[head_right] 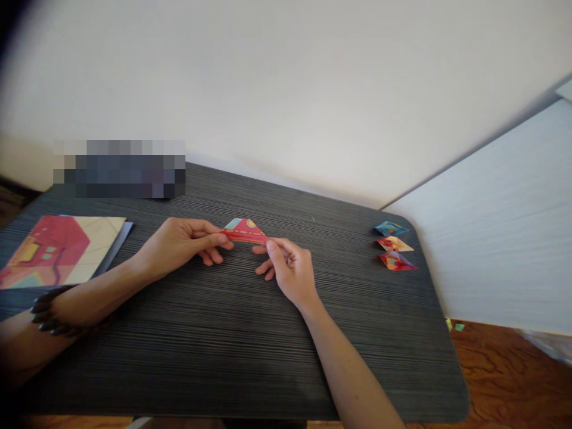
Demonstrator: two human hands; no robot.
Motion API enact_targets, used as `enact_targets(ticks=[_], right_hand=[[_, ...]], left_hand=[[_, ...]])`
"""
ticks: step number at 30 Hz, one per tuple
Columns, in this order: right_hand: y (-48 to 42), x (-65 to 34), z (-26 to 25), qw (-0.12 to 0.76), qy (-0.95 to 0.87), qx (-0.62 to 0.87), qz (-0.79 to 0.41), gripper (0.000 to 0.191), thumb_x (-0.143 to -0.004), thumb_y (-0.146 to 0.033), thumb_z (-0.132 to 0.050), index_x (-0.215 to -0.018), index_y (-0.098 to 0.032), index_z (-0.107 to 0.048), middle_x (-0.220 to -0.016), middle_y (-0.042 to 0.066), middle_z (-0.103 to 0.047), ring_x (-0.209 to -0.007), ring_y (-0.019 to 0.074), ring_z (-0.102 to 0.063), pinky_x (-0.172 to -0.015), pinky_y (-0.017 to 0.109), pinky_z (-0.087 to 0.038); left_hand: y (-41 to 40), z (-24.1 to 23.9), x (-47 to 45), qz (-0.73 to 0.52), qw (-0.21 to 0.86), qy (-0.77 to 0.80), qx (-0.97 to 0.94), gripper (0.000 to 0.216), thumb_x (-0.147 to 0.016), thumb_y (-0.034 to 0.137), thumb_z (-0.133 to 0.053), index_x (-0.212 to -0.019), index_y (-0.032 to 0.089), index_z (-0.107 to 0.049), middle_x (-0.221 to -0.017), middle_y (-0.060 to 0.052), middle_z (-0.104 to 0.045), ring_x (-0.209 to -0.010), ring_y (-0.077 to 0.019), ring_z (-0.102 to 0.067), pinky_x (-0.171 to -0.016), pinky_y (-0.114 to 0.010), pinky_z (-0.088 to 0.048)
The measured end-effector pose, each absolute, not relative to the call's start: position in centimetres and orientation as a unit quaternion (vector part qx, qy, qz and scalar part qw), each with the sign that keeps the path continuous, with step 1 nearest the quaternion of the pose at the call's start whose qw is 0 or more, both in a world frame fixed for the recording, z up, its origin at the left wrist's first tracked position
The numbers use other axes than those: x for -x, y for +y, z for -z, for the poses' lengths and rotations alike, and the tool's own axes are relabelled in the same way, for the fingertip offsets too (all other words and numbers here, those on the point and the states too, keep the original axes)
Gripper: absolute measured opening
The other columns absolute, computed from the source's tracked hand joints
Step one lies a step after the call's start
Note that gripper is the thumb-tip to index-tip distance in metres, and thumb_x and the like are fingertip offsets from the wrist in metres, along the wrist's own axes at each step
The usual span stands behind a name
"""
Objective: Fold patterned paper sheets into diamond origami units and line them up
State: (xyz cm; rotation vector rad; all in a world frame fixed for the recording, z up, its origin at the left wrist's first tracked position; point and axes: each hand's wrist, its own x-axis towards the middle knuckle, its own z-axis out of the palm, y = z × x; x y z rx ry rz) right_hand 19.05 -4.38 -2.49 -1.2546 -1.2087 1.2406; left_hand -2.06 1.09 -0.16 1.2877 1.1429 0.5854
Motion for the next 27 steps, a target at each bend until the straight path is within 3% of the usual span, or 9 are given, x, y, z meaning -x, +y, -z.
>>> enact_targets(ticks=[8, 14, 19, 22, 27], right_hand=[[-4.28, -18.99, 2.36, 0.479, -0.499, 0.539, -0.481, 0.030, -0.082, -0.043, -0.059, -0.094, -0.017, -0.068, -0.090, 0.008, -0.073, -0.052, 0.0128, -0.066, -0.039, 0.021, -0.050], [-4.25, -19.08, 2.27, 0.473, -0.487, 0.562, -0.473, 0.030, -0.082, -0.041, -0.061, -0.097, -0.017, -0.072, -0.055, 0.001, -0.068, -0.041, 0.0117, -0.059, -0.038, 0.021, -0.048], [-4.43, -18.96, 2.04, 0.481, -0.491, 0.563, -0.460, 0.029, -0.082, -0.041, -0.060, -0.091, -0.017, -0.073, -0.076, 0.006, -0.073, -0.045, 0.0123, -0.062, -0.039, 0.023, -0.049], [-4.43, -18.97, 2.02, 0.476, -0.495, 0.559, -0.464, 0.030, -0.083, -0.042, -0.059, -0.089, -0.016, -0.073, -0.078, 0.006, -0.073, -0.045, 0.0122, -0.063, -0.039, 0.023, -0.050], [-4.30, -18.94, 2.25, 0.479, -0.488, 0.544, -0.486, 0.031, -0.082, -0.043, -0.059, -0.090, -0.015, -0.069, -0.089, 0.008, -0.073, -0.049, 0.0122, -0.065, -0.038, 0.021, -0.049]], left_hand=[[1.20, 0.32, 2.14, -0.251, 0.612, 0.490, -0.568, 0.029, -0.077, 0.040, -0.067, -0.086, 0.012, -0.067, -0.088, -0.008, -0.074, -0.060, -0.0124, -0.067, -0.054, -0.021, -0.056], [1.21, 0.23, 2.19, -0.237, 0.616, 0.489, -0.570, 0.025, -0.077, 0.037, -0.067, -0.084, 0.012, -0.067, -0.084, -0.006, -0.074, -0.061, -0.0119, -0.067, -0.056, -0.019, -0.056], [1.02, 0.01, 2.13, -0.228, 0.594, 0.492, -0.594, 0.023, -0.079, 0.036, -0.066, -0.081, 0.013, -0.067, -0.075, -0.003, -0.074, -0.052, -0.0094, -0.064, -0.049, -0.016, -0.052], [1.00, -0.16, 2.04, -0.230, 0.587, 0.495, -0.598, 0.024, -0.079, 0.037, -0.065, -0.081, 0.013, -0.067, -0.076, -0.003, -0.073, -0.049, -0.0086, -0.063, -0.047, -0.016, -0.050], [1.05, -0.03, 2.09, -0.232, 0.612, 0.464, -0.597, 0.030, -0.081, 0.039, -0.063, -0.093, 0.013, -0.065, -0.085, -0.006, -0.073, -0.065, -0.0130, -0.067, -0.055, -0.020, -0.054]])
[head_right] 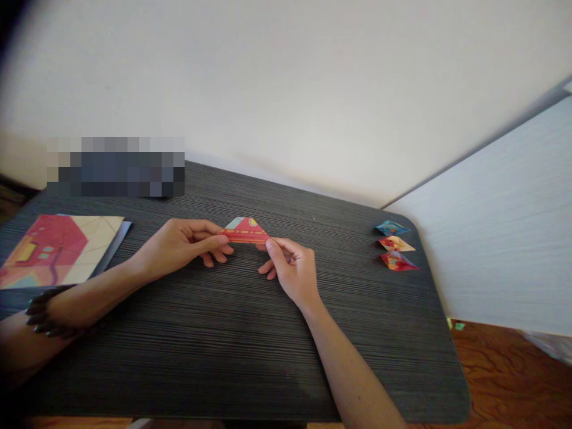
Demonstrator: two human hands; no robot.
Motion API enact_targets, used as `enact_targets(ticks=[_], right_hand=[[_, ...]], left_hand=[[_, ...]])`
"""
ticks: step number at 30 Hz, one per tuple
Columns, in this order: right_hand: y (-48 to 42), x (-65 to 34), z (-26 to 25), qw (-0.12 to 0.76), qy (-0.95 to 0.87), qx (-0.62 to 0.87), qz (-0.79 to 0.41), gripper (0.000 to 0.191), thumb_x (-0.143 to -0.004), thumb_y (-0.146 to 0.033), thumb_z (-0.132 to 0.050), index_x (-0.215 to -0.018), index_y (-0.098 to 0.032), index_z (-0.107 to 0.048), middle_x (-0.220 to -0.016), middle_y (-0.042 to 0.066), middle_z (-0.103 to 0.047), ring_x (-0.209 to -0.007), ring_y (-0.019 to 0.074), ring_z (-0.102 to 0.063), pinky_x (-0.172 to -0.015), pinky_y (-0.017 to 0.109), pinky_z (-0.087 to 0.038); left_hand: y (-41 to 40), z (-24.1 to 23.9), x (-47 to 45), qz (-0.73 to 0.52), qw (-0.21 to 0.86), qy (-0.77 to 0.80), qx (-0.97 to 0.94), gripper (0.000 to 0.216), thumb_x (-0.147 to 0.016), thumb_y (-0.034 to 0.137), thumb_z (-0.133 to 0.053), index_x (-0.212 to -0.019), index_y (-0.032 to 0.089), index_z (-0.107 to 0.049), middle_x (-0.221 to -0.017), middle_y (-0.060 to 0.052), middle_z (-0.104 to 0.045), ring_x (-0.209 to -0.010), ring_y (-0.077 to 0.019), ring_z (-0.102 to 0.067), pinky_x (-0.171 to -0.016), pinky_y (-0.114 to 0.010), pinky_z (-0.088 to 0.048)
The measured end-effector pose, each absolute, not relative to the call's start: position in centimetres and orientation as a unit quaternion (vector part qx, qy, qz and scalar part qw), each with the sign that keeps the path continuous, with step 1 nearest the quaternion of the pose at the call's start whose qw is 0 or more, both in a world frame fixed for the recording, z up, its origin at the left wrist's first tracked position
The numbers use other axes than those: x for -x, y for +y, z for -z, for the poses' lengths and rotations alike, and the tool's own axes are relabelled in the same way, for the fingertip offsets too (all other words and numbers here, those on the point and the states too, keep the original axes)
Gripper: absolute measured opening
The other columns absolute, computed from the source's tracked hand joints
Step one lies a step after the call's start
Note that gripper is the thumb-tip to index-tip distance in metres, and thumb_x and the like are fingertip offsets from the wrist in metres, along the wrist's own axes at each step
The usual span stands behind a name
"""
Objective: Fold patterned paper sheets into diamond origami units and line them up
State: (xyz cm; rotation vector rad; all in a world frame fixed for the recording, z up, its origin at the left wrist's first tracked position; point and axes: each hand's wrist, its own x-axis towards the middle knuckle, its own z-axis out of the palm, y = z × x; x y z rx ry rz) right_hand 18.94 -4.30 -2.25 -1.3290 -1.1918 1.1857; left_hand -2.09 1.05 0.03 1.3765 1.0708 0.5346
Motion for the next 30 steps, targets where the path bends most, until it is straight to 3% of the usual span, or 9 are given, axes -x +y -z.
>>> enact_targets(ticks=[5, 12, 16, 20, 27, 30], right_hand=[[-4.26, -18.95, 2.34, 0.481, -0.497, 0.536, -0.484, 0.030, -0.084, -0.043, -0.057, -0.085, -0.015, -0.067, -0.088, 0.008, -0.072, -0.049, 0.0115, -0.064, -0.039, 0.020, -0.049], [-4.31, -19.03, 2.10, 0.464, -0.521, 0.541, -0.470, 0.029, -0.085, -0.039, -0.056, -0.080, -0.014, -0.069, -0.065, 0.004, -0.069, -0.043, 0.0093, -0.059, -0.039, 0.019, -0.047], [-4.34, -18.94, 2.34, 0.454, -0.528, 0.543, -0.470, 0.030, -0.085, -0.042, -0.056, -0.080, -0.014, -0.068, -0.066, 0.004, -0.069, -0.046, 0.0090, -0.059, -0.040, 0.019, -0.046], [-4.38, -19.06, 2.62, 0.432, -0.538, 0.543, -0.478, 0.032, -0.086, -0.044, -0.055, -0.080, -0.014, -0.067, -0.063, 0.003, -0.068, -0.044, 0.0080, -0.057, -0.040, 0.018, -0.042], [-4.64, -19.45, 1.91, 0.362, -0.636, 0.498, -0.466, 0.030, -0.089, -0.038, -0.051, -0.078, -0.015, -0.067, -0.067, 0.003, -0.069, -0.051, 0.0083, -0.057, -0.050, 0.021, -0.045], [-4.70, -19.31, 1.91, 0.360, -0.652, 0.494, -0.448, 0.025, -0.089, -0.037, -0.052, -0.090, -0.016, -0.066, -0.071, 0.003, -0.068, -0.054, 0.0088, -0.056, -0.053, 0.023, -0.045]], left_hand=[[0.98, 0.17, 2.29, -0.207, 0.630, 0.415, -0.624, 0.034, -0.086, 0.042, -0.056, -0.102, 0.014, -0.063, -0.091, -0.008, -0.073, -0.075, -0.0157, -0.068, -0.057, -0.021, -0.053], [1.00, 0.55, 2.22, -0.232, 0.621, 0.423, -0.618, 0.030, -0.085, 0.040, -0.058, -0.094, 0.012, -0.065, -0.082, -0.007, -0.073, -0.063, -0.0135, -0.066, -0.052, -0.020, -0.052], [0.88, 0.27, 2.18, -0.294, 0.629, 0.423, -0.582, 0.038, -0.085, 0.039, -0.059, -0.111, 0.012, -0.056, -0.071, -0.005, -0.071, -0.059, -0.0139, -0.065, -0.049, -0.021, -0.052], [0.91, 0.29, 2.24, -0.341, 0.646, 0.358, -0.581, 0.050, -0.081, 0.032, -0.065, -0.126, 0.015, -0.048, -0.081, -0.005, -0.071, -0.067, -0.0142, -0.065, -0.053, -0.023, -0.055], [1.06, 0.64, 2.15, -0.375, 0.618, 0.369, -0.584, 0.039, -0.079, 0.027, -0.068, -0.114, 0.014, -0.059, -0.075, -0.002, -0.069, -0.058, -0.0101, -0.061, -0.049, -0.019, -0.054], [1.01, 0.37, 2.16, -0.358, 0.616, 0.379, -0.590, 0.038, -0.079, 0.028, -0.067, -0.114, 0.014, -0.061, -0.074, -0.002, -0.069, -0.055, -0.0092, -0.060, -0.049, -0.019, -0.053]])
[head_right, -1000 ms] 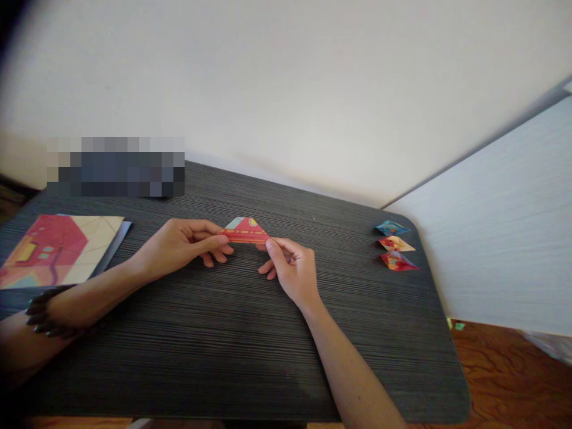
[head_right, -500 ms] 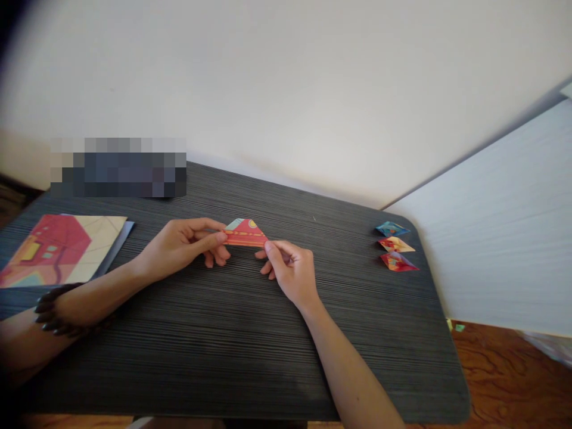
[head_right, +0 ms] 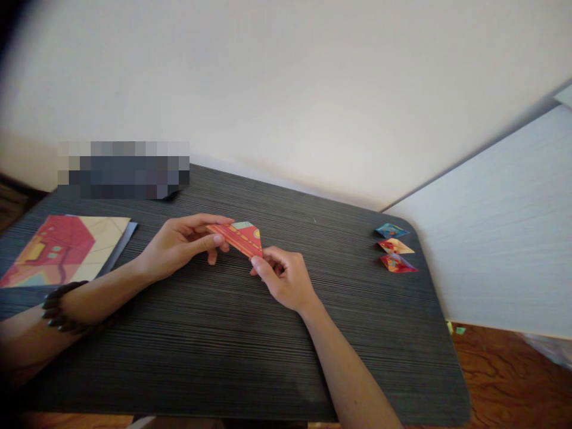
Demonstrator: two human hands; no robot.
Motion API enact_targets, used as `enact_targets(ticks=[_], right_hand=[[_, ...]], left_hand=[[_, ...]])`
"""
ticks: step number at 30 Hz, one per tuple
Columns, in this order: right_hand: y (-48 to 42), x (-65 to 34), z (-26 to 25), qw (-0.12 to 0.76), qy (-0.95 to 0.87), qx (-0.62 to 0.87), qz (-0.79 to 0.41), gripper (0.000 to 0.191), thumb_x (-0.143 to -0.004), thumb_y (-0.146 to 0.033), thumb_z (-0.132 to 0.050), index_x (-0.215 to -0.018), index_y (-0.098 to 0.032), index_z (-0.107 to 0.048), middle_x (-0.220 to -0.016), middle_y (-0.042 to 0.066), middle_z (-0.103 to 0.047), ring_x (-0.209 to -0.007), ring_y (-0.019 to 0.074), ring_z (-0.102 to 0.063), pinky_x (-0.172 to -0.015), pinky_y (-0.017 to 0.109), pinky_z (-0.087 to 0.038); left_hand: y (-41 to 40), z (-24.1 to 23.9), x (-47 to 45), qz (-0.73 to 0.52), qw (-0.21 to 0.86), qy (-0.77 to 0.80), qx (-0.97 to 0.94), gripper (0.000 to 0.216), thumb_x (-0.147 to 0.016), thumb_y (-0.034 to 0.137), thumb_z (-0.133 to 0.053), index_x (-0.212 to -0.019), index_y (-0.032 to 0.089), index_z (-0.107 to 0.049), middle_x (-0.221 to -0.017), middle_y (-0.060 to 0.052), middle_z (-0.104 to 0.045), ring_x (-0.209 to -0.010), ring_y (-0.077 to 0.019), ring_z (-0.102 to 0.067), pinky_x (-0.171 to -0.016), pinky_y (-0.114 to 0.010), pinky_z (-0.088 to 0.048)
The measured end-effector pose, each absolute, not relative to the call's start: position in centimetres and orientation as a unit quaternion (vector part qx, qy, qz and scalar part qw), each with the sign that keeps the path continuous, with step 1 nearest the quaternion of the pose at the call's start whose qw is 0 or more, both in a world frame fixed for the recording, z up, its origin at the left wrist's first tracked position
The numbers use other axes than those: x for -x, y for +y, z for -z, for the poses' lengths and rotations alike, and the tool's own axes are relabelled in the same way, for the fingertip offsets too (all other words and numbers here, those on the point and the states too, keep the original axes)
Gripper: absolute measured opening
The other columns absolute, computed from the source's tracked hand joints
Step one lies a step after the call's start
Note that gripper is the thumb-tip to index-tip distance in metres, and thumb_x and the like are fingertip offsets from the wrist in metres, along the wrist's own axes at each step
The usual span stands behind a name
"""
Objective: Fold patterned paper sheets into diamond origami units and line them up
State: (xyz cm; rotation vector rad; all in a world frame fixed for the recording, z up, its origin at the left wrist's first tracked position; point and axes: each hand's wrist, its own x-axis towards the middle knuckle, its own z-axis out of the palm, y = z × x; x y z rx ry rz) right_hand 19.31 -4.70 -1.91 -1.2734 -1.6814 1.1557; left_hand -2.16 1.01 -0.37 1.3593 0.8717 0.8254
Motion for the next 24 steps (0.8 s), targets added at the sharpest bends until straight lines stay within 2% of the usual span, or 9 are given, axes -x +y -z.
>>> enact_targets(ticks=[2, 4, 6, 12, 15, 19, 24], right_hand=[[-4.7, -19.2, 2.1, 0.385, -0.638, 0.491, -0.450, 0.030, -0.087, -0.037, -0.056, -0.110, -0.019, -0.059, -0.078, 0.002, -0.068, -0.055, 0.0089, -0.056, -0.052, 0.023, -0.046], [-4.7, -19.1, 2.4, 0.405, -0.626, 0.490, -0.451, 0.047, -0.083, -0.036, -0.060, -0.127, -0.022, -0.048, -0.086, 0.002, -0.067, -0.056, 0.0089, -0.056, -0.049, 0.022, -0.045], [-4.7, -19.0, 2.6, 0.406, -0.631, 0.493, -0.440, 0.057, -0.081, -0.036, -0.063, -0.133, -0.024, -0.042, -0.089, 0.002, -0.066, -0.055, 0.0084, -0.055, -0.048, 0.022, -0.045], [-4.7, -18.9, 2.6, 0.390, -0.660, 0.494, -0.410, 0.047, -0.079, -0.036, -0.066, -0.122, -0.021, -0.055, -0.083, 0.001, -0.068, -0.052, 0.0069, -0.052, -0.045, 0.021, -0.039], [-4.7, -18.8, 2.3, 0.381, -0.672, 0.483, -0.411, 0.042, -0.077, -0.036, -0.068, -0.116, -0.021, -0.060, -0.085, 0.001, -0.069, -0.053, 0.0070, -0.053, -0.044, 0.020, -0.036], [-4.7, -18.7, 1.8, 0.367, -0.679, 0.485, -0.412, 0.039, -0.077, -0.037, -0.068, -0.112, -0.022, -0.060, -0.088, 0.002, -0.070, -0.055, 0.0079, -0.056, -0.045, 0.021, -0.037], [-4.8, -18.4, 1.7, 0.360, -0.675, 0.496, -0.411, 0.038, -0.079, -0.039, -0.064, -0.113, -0.022, -0.058, -0.087, 0.002, -0.071, -0.058, 0.0098, -0.059, -0.049, 0.022, -0.041]], left_hand=[[0.9, 0.2, 2.2, -0.342, 0.614, 0.387, -0.597, 0.038, -0.079, 0.028, -0.067, -0.113, 0.013, -0.061, -0.074, -0.003, -0.070, -0.053, -0.0089, -0.059, -0.051, -0.020, -0.053], [0.8, 0.1, 2.2, -0.330, 0.614, 0.391, -0.601, 0.038, -0.078, 0.029, -0.068, -0.112, 0.013, -0.062, -0.075, -0.003, -0.070, -0.053, -0.0087, -0.059, -0.052, -0.020, -0.053], [0.8, 0.1, 2.2, -0.325, 0.616, 0.392, -0.601, 0.038, -0.078, 0.029, -0.068, -0.112, 0.014, -0.062, -0.075, -0.003, -0.070, -0.053, -0.0086, -0.059, -0.052, -0.020, -0.053], [0.7, 0.2, 2.1, -0.339, 0.603, 0.390, -0.607, 0.035, -0.079, 0.032, -0.066, -0.109, 0.014, -0.064, -0.075, -0.002, -0.069, -0.050, -0.0079, -0.057, -0.049, -0.019, -0.052], [0.6, 0.3, 2.0, -0.343, 0.584, 0.391, -0.624, 0.031, -0.080, 0.033, -0.065, -0.105, 0.015, -0.065, -0.083, -0.004, -0.070, -0.048, -0.0064, -0.055, -0.049, -0.019, -0.050], [0.3, 0.4, 1.8, -0.347, 0.560, 0.387, -0.645, 0.030, -0.081, 0.034, -0.064, -0.105, 0.017, -0.066, -0.102, -0.006, -0.067, -0.051, -0.0066, -0.057, -0.051, -0.021, -0.051], [0.1, 0.3, 1.5, -0.349, 0.542, 0.406, -0.648, 0.036, -0.080, 0.038, -0.063, -0.110, 0.018, -0.064, -0.108, -0.008, -0.065, -0.065, -0.0117, -0.062, -0.057, -0.024, -0.056]])
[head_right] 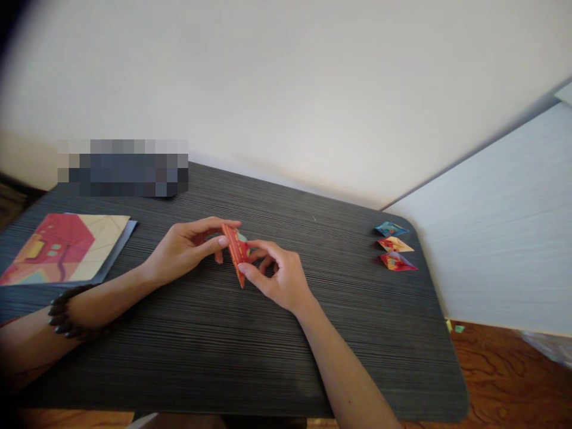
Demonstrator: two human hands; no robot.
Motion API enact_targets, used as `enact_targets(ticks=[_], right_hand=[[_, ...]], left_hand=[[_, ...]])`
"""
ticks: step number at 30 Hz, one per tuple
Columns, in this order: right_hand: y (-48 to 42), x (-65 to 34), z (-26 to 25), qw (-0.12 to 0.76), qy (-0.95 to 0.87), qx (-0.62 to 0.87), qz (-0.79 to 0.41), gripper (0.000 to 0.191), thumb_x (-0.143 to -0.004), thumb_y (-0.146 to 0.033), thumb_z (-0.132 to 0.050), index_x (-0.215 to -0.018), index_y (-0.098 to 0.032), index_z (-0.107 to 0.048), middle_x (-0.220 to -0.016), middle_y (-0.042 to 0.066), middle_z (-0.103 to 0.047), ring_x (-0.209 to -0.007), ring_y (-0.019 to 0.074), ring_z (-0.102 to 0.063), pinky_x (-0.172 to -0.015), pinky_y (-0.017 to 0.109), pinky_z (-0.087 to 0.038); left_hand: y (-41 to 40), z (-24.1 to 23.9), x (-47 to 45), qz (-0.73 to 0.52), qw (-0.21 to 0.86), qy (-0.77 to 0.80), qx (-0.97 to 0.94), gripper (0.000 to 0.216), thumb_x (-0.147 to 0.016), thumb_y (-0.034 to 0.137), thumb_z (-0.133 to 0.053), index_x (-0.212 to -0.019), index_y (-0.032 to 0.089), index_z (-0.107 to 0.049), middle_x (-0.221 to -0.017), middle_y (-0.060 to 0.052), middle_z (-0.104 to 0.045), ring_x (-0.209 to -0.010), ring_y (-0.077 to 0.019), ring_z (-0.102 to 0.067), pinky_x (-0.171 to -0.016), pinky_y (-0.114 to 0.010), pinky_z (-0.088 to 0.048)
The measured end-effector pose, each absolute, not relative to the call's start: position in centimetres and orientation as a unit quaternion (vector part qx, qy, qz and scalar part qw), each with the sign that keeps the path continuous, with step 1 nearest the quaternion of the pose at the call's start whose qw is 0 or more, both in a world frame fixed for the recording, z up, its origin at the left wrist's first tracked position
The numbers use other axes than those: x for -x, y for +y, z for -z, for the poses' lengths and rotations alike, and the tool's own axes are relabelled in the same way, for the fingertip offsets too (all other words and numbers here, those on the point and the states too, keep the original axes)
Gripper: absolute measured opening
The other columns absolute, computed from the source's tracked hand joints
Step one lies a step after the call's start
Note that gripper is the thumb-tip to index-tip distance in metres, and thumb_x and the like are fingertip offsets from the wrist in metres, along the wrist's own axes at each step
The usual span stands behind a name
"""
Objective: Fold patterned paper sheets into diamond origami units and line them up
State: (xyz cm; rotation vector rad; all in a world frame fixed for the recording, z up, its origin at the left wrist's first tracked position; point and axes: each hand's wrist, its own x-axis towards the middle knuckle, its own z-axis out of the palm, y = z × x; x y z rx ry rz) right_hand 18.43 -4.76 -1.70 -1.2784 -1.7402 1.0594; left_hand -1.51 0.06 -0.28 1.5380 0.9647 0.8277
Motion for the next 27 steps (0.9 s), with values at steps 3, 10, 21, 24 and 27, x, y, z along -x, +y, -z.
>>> enact_targets(ticks=[3, 10, 21, 24, 27], right_hand=[[-4.83, -18.29, 1.66, 0.357, -0.678, 0.496, -0.407, 0.038, -0.078, -0.038, -0.066, -0.112, -0.022, -0.058, -0.086, 0.001, -0.071, -0.058, 0.0097, -0.060, -0.052, 0.022, -0.043], [-4.99, -18.24, 1.55, 0.355, -0.675, 0.499, -0.412, 0.035, -0.079, -0.036, -0.064, -0.110, -0.021, -0.057, -0.086, 0.001, -0.071, -0.056, 0.0088, -0.060, -0.051, 0.021, -0.042], [-4.98, -18.12, 1.49, 0.350, -0.679, 0.505, -0.403, 0.030, -0.081, -0.037, -0.062, -0.106, -0.021, -0.058, -0.083, 0.001, -0.072, -0.056, 0.0092, -0.059, -0.049, 0.021, -0.040], [-4.98, -18.14, 1.46, 0.349, -0.679, 0.504, -0.404, 0.029, -0.081, -0.038, -0.061, -0.105, -0.022, -0.058, -0.082, 0.000, -0.072, -0.055, 0.0092, -0.059, -0.049, 0.022, -0.040], [-4.97, -18.17, 1.44, 0.349, -0.676, 0.502, -0.411, 0.030, -0.081, -0.039, -0.062, -0.105, -0.022, -0.058, -0.082, 0.001, -0.073, -0.055, 0.0095, -0.059, -0.047, 0.021, -0.039]], left_hand=[[0.03, 0.35, 1.44, -0.349, 0.536, 0.406, -0.652, 0.032, -0.079, 0.040, -0.065, -0.101, 0.017, -0.067, -0.111, -0.008, -0.064, -0.071, -0.0138, -0.063, -0.056, -0.023, -0.056], [-0.04, 0.36, 1.48, -0.345, 0.543, 0.408, -0.648, 0.034, -0.079, 0.038, -0.065, -0.106, 0.018, -0.066, -0.111, -0.007, -0.065, -0.078, -0.0159, -0.064, -0.059, -0.023, -0.057], [-0.28, 0.65, 1.37, -0.367, 0.528, 0.392, -0.658, 0.025, -0.078, 0.035, -0.066, -0.098, 0.019, -0.069, -0.109, -0.006, -0.064, -0.090, -0.0197, -0.063, -0.060, -0.023, -0.057], [-0.31, 0.63, 1.35, -0.366, 0.526, 0.393, -0.660, 0.026, -0.078, 0.035, -0.067, -0.098, 0.019, -0.070, -0.108, -0.007, -0.064, -0.088, -0.0195, -0.063, -0.059, -0.023, -0.057], [-0.30, 0.60, 1.37, -0.366, 0.524, 0.395, -0.660, 0.025, -0.077, 0.035, -0.067, -0.097, 0.019, -0.070, -0.107, -0.007, -0.065, -0.086, -0.0189, -0.063, -0.059, -0.023, -0.057]])
